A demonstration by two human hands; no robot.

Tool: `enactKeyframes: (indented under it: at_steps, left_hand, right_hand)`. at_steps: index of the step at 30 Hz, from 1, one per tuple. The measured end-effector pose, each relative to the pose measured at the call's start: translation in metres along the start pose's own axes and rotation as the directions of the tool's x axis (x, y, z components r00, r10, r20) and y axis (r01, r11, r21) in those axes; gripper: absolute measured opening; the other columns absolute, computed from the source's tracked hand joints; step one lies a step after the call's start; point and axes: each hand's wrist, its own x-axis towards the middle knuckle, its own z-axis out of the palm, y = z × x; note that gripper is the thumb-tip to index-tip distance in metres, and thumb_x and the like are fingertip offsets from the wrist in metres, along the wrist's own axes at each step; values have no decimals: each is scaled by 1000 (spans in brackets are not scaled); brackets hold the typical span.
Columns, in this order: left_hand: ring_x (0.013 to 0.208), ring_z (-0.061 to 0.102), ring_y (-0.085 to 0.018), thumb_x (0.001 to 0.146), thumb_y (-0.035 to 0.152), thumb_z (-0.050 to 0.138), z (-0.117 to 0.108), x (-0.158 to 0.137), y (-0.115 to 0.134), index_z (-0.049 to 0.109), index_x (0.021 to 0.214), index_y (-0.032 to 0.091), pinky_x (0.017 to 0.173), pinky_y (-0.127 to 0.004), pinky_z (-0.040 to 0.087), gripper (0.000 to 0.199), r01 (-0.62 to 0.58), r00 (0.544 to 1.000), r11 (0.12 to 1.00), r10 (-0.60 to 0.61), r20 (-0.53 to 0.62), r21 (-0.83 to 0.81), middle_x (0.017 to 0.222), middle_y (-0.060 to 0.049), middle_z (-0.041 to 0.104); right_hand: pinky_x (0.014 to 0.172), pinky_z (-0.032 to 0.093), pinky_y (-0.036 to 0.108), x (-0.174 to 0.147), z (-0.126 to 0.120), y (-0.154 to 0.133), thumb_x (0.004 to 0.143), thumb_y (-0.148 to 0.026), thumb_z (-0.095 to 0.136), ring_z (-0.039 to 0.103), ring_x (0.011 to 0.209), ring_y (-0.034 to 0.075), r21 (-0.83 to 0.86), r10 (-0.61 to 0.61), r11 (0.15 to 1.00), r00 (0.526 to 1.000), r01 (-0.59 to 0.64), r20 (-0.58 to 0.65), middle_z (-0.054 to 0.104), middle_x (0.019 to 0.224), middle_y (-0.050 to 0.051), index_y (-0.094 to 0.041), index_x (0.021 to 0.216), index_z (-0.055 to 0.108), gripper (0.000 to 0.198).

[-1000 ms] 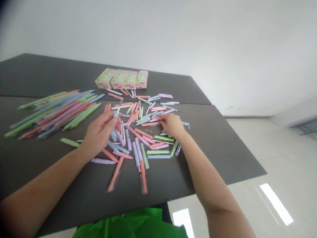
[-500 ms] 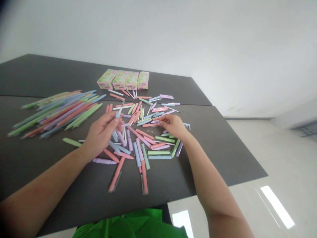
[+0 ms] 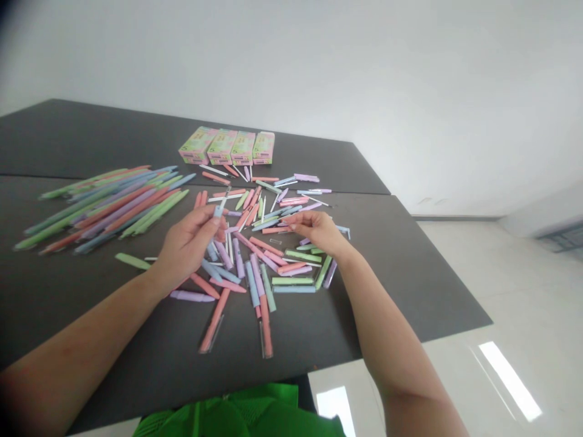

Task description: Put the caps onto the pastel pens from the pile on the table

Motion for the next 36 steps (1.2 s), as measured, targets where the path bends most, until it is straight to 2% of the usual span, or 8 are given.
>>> enactKeyframes:
  at_steps: [3,6,11,17,23,26,31,36]
  left_hand:
    - [65,56,-12,95,32,42,0,0,1,57,89,19,66,-24,43,21,-2,1000,1000,2,4,5,70,3,58]
    - [65,57,-12,95,32,42,-1,0,2,58,89,19,65,-24,44,21,-1,1000,1000,0,7,8,71,2,58]
    - [63,57,-12,94,33,43,0,-1,3,59,91,19,63,-24,44,21,15,1000,1000,-15,-3,8,70,3,59]
    - [65,58,-12,94,32,43,0,0,1,60,93,19,64,-24,43,22,14,1000,1000,-14,-26,4,69,2,59]
    - [66,60,-12,93,35,45,2,0,-2,59,104,18,63,-23,46,24,17,999,999,-18,-43,-38,76,1,62]
    - [67,61,-13,94,36,45,2,0,-3,60,106,19,65,-24,48,26,32,998,999,-34,-51,-37,78,0,63]
    - [66,61,-14,93,37,46,0,0,-2,60,106,19,65,-25,48,26,42,997,996,-47,-69,-74,79,-1,63]
    - [66,60,-14,93,37,45,-1,0,-2,60,102,20,65,-25,48,25,19,997,998,-23,-70,-52,74,0,62]
  right_hand:
    - [87,51,33,1,-3,3,77,-35,70,68,93,18,-22,-18,1000,1000,18,-5,72,109,9,-16,92,71,23]
    - [80,51,30,0,-11,4,78,-30,66,67,85,16,-215,-34,976,997,19,-64,73,106,8,-16,86,69,17]
    - [68,47,27,-3,-19,7,76,-25,64,62,69,14,-510,-8,860,1000,-8,-28,74,86,3,-17,83,72,14]
    - [72,47,27,-4,-8,3,76,-19,63,62,72,14,-648,-61,760,998,56,14,74,90,1,-19,84,74,14]
    - [69,46,26,8,28,-17,84,-24,57,64,74,15,-643,-141,760,990,94,-22,74,90,3,-19,93,75,20]
    - [77,45,27,21,58,-28,84,-20,55,65,87,17,-729,-176,653,978,203,114,74,95,4,-20,92,75,21]
    - [75,45,30,36,89,-40,87,-28,51,64,88,22,-887,-91,423,983,182,158,72,94,10,-18,91,74,25]
    - [73,46,30,42,92,-43,85,-24,52,65,86,23,-926,-7,351,989,141,148,72,91,10,-19,88,73,22]
